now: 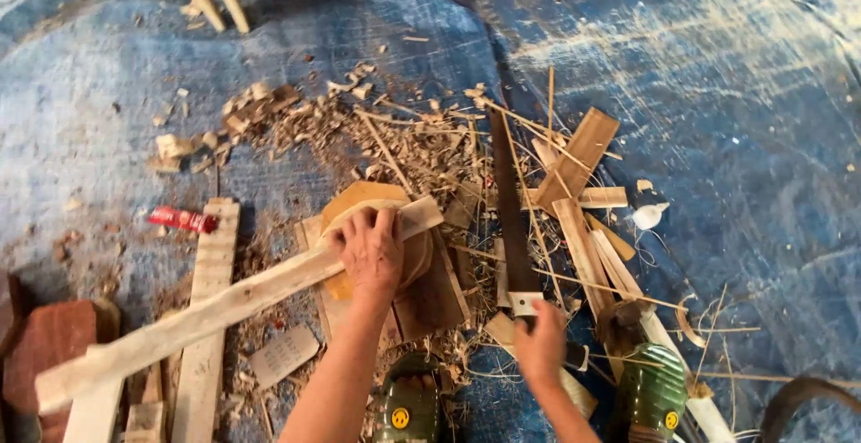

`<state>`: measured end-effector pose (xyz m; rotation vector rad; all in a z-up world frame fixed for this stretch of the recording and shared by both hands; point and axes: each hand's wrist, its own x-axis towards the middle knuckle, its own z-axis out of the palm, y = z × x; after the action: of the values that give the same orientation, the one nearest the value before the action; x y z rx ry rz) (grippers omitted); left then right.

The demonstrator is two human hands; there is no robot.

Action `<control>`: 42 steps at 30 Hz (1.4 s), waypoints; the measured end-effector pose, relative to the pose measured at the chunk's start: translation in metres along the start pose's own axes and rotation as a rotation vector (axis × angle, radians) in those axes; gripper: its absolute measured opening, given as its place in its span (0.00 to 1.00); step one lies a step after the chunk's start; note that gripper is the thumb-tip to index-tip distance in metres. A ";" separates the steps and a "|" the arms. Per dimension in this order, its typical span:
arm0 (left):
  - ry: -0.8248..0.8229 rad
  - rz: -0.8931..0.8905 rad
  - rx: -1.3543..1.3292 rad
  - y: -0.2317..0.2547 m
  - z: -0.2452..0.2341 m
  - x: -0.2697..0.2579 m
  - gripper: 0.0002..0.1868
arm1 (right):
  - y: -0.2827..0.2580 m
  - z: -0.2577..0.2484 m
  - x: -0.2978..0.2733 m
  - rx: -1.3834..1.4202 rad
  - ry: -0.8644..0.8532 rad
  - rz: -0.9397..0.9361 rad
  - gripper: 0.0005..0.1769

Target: The person is sawing a wooden plank and then using a small metal blade to scrape and shape a circular wooden component, likely for a musical instrument, while sitting on a tarp-covered floor.

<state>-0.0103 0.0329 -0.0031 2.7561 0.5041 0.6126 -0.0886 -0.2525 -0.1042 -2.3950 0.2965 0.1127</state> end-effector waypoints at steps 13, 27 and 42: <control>-0.065 -0.009 0.016 0.001 -0.002 0.006 0.12 | 0.072 -0.014 0.017 -0.429 -0.178 0.209 0.39; -0.120 0.016 -0.070 -0.004 -0.001 0.002 0.13 | -0.069 -0.048 -0.072 0.787 -0.132 0.329 0.16; -0.248 0.015 0.018 -0.009 0.008 0.008 0.11 | -0.063 -0.012 -0.100 0.257 -0.124 0.166 0.23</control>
<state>-0.0024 0.0428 -0.0098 2.8014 0.4334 0.2633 -0.1706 -0.1963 -0.0383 -2.0972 0.4252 0.2811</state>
